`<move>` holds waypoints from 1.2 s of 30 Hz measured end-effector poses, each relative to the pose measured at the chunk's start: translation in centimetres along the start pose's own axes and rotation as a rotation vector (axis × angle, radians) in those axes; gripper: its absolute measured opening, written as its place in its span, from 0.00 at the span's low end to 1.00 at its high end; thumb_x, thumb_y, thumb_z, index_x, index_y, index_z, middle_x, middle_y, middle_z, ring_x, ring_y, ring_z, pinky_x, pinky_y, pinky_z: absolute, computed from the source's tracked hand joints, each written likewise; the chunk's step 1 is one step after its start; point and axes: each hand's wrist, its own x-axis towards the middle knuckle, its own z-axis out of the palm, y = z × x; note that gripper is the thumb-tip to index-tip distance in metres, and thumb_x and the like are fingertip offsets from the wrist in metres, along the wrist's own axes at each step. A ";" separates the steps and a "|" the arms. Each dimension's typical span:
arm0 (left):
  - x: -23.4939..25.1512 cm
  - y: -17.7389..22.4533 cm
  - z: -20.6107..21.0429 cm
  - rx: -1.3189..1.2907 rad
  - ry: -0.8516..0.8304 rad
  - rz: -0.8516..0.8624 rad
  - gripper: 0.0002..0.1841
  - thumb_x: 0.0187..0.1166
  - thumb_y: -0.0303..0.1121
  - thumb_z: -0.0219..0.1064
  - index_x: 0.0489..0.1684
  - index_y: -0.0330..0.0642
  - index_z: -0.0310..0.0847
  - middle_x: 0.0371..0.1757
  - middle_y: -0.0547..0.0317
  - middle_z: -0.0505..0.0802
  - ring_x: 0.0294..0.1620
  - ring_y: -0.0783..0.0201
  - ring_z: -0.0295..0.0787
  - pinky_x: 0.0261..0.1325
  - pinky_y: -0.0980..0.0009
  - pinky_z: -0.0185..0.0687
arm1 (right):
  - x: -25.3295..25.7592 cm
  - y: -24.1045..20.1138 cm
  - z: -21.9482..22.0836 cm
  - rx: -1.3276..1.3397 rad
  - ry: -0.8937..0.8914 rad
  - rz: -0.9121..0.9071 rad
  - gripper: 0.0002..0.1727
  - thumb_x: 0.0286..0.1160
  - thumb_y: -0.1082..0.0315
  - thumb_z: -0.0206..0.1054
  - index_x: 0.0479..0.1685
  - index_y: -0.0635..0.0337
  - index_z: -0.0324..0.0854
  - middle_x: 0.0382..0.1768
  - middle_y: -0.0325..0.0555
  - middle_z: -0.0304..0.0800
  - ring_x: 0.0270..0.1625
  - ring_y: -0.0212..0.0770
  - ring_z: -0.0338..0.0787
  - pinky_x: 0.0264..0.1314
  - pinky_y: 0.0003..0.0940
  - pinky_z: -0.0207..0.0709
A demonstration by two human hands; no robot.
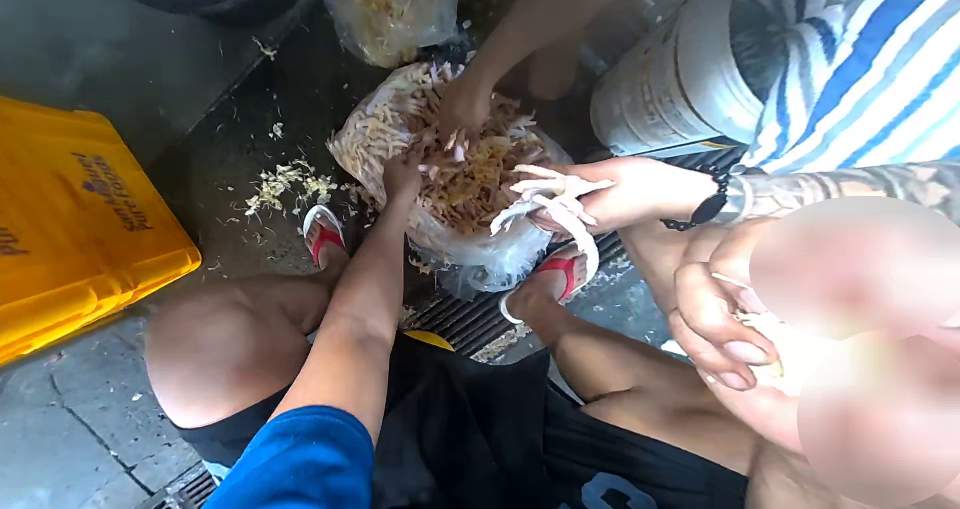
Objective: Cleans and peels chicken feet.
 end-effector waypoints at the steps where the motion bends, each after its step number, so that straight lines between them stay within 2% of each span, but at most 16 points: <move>1: 0.8 -0.3 0.1 0.040 -0.014 -0.043 0.22 0.90 0.45 0.55 0.60 0.34 0.85 0.59 0.37 0.91 0.63 0.42 0.88 0.67 0.39 0.80 | 0.0 0.0 0.0 0.034 0.004 -0.020 0.21 0.73 0.67 0.56 0.64 0.65 0.75 0.27 0.40 0.80 0.22 0.27 0.83 0.22 0.17 0.76; 5: 0.4 0.5 1.2 0.345 -0.068 -0.177 0.21 0.84 0.43 0.62 0.58 0.30 0.84 0.61 0.33 0.89 0.63 0.37 0.88 0.63 0.35 0.83 | 0.0 0.7 -0.8 0.066 -0.031 -0.110 0.15 0.77 0.62 0.58 0.55 0.59 0.77 0.43 0.44 0.88 0.27 0.29 0.86 0.23 0.20 0.77; 10: -0.6 1.2 2.8 0.369 -0.090 -0.248 0.22 0.83 0.44 0.63 0.55 0.29 0.84 0.62 0.32 0.89 0.65 0.37 0.87 0.63 0.36 0.82 | -0.2 0.7 -1.2 0.086 -0.005 -0.138 0.22 0.75 0.60 0.61 0.65 0.58 0.76 0.30 0.39 0.81 0.19 0.31 0.81 0.18 0.23 0.76; 12: 0.0 0.6 2.8 0.223 -0.110 -0.271 0.23 0.86 0.44 0.62 0.62 0.29 0.82 0.63 0.31 0.88 0.65 0.37 0.86 0.65 0.37 0.81 | -0.3 0.5 -0.9 0.099 0.024 -0.141 0.18 0.73 0.60 0.64 0.59 0.57 0.77 0.27 0.39 0.80 0.18 0.32 0.80 0.16 0.25 0.75; 13: 0.3 0.1 3.0 0.088 -0.100 -0.305 0.23 0.86 0.43 0.62 0.66 0.31 0.80 0.59 0.34 0.88 0.56 0.42 0.88 0.58 0.42 0.85 | -0.4 0.5 -0.8 0.099 0.024 -0.136 0.17 0.72 0.60 0.65 0.56 0.56 0.78 0.27 0.39 0.81 0.18 0.32 0.81 0.16 0.25 0.75; 14: 0.9 -0.5 3.2 -0.071 -0.078 -0.346 0.23 0.85 0.45 0.62 0.68 0.35 0.78 0.50 0.40 0.88 0.43 0.49 0.87 0.44 0.50 0.86 | -0.4 0.4 -0.7 0.102 0.019 -0.132 0.16 0.70 0.60 0.66 0.54 0.55 0.79 0.28 0.40 0.82 0.18 0.32 0.81 0.16 0.26 0.75; 16: 1.7 -0.9 3.6 -0.380 -0.071 -0.407 0.21 0.84 0.47 0.66 0.65 0.41 0.77 0.35 0.52 0.84 0.24 0.61 0.77 0.25 0.63 0.78 | -0.5 0.3 -0.3 0.102 -0.006 -0.155 0.14 0.70 0.60 0.66 0.52 0.53 0.80 0.30 0.39 0.82 0.19 0.32 0.80 0.17 0.26 0.76; 19: 1.3 -0.4 3.6 -0.488 -0.152 -0.396 0.18 0.83 0.43 0.68 0.61 0.40 0.77 0.28 0.56 0.81 0.15 0.67 0.70 0.17 0.71 0.70 | -0.8 0.4 0.2 0.101 -0.027 -0.198 0.10 0.74 0.61 0.65 0.47 0.53 0.80 0.32 0.41 0.83 0.19 0.33 0.80 0.17 0.26 0.76; 22: 0.8 -0.3 3.5 -0.266 -0.268 -0.380 0.24 0.89 0.45 0.61 0.74 0.37 0.70 0.35 0.50 0.84 0.21 0.63 0.75 0.25 0.66 0.77 | -0.7 0.8 0.3 0.093 -0.012 -0.200 0.14 0.78 0.59 0.64 0.56 0.54 0.80 0.37 0.43 0.85 0.19 0.32 0.80 0.17 0.25 0.76; 24: 1.1 -0.4 3.7 -0.113 -0.242 -0.303 0.23 0.90 0.47 0.57 0.71 0.38 0.75 0.37 0.47 0.87 0.24 0.59 0.80 0.29 0.61 0.80 | -0.4 0.9 0.4 0.069 -0.024 -0.208 0.16 0.79 0.59 0.62 0.60 0.55 0.79 0.38 0.42 0.85 0.20 0.30 0.80 0.18 0.24 0.76; 27: 0.3 -0.3 3.1 0.037 -0.170 -0.154 0.24 0.91 0.45 0.56 0.76 0.39 0.77 0.62 0.33 0.88 0.53 0.40 0.90 0.57 0.41 0.85 | -0.1 1.6 0.4 0.016 -0.059 -0.203 0.15 0.81 0.62 0.58 0.59 0.57 0.80 0.39 0.41 0.85 0.22 0.30 0.80 0.21 0.24 0.77; 28: -0.2 -0.4 2.8 0.033 -0.158 -0.111 0.25 0.90 0.45 0.56 0.79 0.40 0.75 0.64 0.31 0.87 0.54 0.39 0.89 0.58 0.40 0.84 | -0.2 1.8 0.3 -0.018 -0.090 -0.185 0.14 0.81 0.63 0.58 0.59 0.57 0.80 0.38 0.40 0.85 0.23 0.30 0.80 0.23 0.24 0.77; 30: -1.7 -0.2 2.0 -0.040 -0.157 -0.066 0.26 0.91 0.47 0.57 0.80 0.41 0.73 0.60 0.34 0.89 0.48 0.42 0.91 0.52 0.43 0.88 | -0.6 2.3 0.3 -0.114 -0.212 -0.175 0.11 0.83 0.63 0.61 0.51 0.58 0.84 0.37 0.38 0.88 0.26 0.27 0.81 0.27 0.24 0.79; 31: -2.6 0.0 1.5 -0.115 -0.169 -0.058 0.26 0.91 0.49 0.57 0.80 0.44 0.73 0.52 0.38 0.90 0.37 0.49 0.89 0.41 0.51 0.88 | -0.8 2.6 0.4 -0.168 -0.283 -0.185 0.11 0.84 0.63 0.61 0.48 0.60 0.86 0.38 0.38 0.88 0.27 0.25 0.81 0.27 0.21 0.78; 33: -5.0 0.4 0.4 -0.278 -0.242 -0.059 0.26 0.90 0.54 0.57 0.81 0.51 0.71 0.39 0.49 0.88 0.24 0.60 0.80 0.29 0.63 0.81 | -1.0 3.1 1.0 -0.304 -0.345 -0.193 0.13 0.83 0.69 0.58 0.48 0.61 0.89 0.40 0.37 0.87 0.28 0.23 0.79 0.29 0.20 0.76; 36: -8.0 1.7 -1.0 -0.473 -0.312 -0.069 0.23 0.89 0.53 0.59 0.77 0.53 0.74 0.30 0.56 0.84 0.17 0.66 0.71 0.20 0.71 0.71 | -0.7 3.9 1.5 -0.508 -0.307 -0.143 0.16 0.82 0.69 0.55 0.48 0.53 0.91 0.41 0.33 0.87 0.31 0.22 0.79 0.31 0.19 0.75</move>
